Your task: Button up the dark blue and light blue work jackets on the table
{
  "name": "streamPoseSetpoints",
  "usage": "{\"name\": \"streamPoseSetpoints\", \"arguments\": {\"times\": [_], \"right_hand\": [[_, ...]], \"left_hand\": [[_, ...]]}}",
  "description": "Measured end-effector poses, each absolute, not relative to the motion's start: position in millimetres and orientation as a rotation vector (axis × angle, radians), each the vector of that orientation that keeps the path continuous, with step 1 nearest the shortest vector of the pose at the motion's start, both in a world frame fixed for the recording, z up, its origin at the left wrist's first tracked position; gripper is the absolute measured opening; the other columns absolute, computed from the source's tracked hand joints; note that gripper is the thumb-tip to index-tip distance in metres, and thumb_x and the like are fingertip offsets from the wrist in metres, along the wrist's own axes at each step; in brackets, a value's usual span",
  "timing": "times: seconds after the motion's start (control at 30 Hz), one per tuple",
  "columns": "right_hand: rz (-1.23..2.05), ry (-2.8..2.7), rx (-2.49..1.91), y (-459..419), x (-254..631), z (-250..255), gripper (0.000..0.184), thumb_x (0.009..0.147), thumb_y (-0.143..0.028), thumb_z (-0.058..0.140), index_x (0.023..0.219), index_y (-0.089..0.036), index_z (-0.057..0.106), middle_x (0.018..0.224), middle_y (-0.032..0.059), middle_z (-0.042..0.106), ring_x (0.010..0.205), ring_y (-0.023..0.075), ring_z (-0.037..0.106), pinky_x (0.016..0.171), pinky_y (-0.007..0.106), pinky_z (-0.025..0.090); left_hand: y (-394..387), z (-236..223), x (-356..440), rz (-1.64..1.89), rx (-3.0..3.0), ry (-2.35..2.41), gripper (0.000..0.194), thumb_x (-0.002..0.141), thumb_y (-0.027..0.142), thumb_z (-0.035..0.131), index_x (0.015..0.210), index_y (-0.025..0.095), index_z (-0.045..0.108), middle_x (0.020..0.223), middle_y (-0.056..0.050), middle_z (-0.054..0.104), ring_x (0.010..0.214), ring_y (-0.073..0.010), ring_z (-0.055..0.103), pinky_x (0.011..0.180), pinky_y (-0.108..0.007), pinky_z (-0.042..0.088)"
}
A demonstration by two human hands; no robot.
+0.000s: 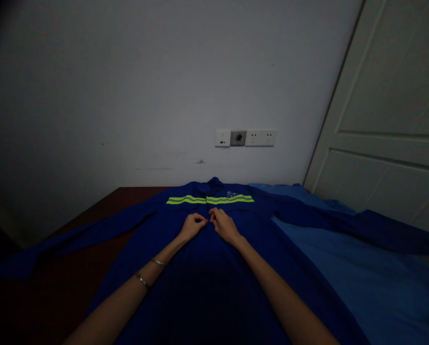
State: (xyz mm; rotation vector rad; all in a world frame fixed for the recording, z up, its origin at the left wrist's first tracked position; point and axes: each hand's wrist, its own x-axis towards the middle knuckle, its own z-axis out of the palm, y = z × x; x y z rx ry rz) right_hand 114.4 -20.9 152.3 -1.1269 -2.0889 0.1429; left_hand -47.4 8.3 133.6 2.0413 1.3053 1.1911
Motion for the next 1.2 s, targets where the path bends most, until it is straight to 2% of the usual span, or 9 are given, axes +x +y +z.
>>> {"name": "streamPoseSetpoints", "arguments": {"times": [0.5,0.83,0.97,1.07,1.2], "right_hand": [[0.375,-1.884,-1.132,-7.7,113.9,142.2,0.015,0.069,-0.019,0.053,0.082,-0.020,0.046,0.073,-0.0021,0.057,0.065,0.0119,0.048,0.062,0.023,0.036],[0.787,-1.463,-1.275,4.7,106.4,134.3,0.030,0.055,-0.019,0.059,0.077,-0.020,0.039,0.062,-0.0046,0.057,0.053,0.0107,0.051,0.051,0.021,0.038],[0.893,-1.328,-1.388,7.9,106.3,136.5,0.030,0.055,-0.015,0.058,0.077,-0.020,0.039,0.061,-0.0033,0.058,0.052,0.0115,0.054,0.047,0.020,0.039],[0.914,-1.295,-1.450,9.0,106.6,138.6,0.031,0.055,-0.012,0.058,0.079,-0.019,0.040,0.061,-0.0024,0.060,0.051,0.0116,0.055,0.046,0.020,0.039],[0.941,-1.279,-1.482,7.1,105.3,143.3,0.031,0.056,-0.009,0.059,0.079,-0.019,0.040,0.056,-0.0052,0.056,0.041,0.0083,0.047,0.039,0.018,0.033]], "left_hand": [[-1.7,144.1,-45.9,1.050,2.061,1.504,0.014,0.068,0.023,0.057,0.070,0.017,0.069,0.078,-0.003,0.067,0.080,-0.0170,0.058,0.075,-0.028,0.041],[-8.8,150.1,-45.2,0.979,2.129,1.579,0.014,0.069,0.024,0.056,0.069,0.019,0.069,0.080,-0.003,0.066,0.086,-0.0196,0.054,0.079,-0.031,0.037],[-7.4,147.8,-45.1,1.026,2.090,1.560,0.014,0.069,0.027,0.058,0.070,0.019,0.069,0.081,-0.003,0.066,0.088,-0.0200,0.054,0.079,-0.031,0.036],[-6.5,147.0,-45.5,1.060,2.060,1.527,0.019,0.068,0.036,0.061,0.068,0.018,0.069,0.079,-0.004,0.065,0.086,-0.0199,0.055,0.077,-0.029,0.037],[-6.2,146.3,-46.1,1.032,2.079,1.512,0.019,0.065,0.037,0.064,0.067,0.019,0.068,0.079,-0.003,0.065,0.086,-0.0200,0.055,0.076,-0.029,0.037]]}}
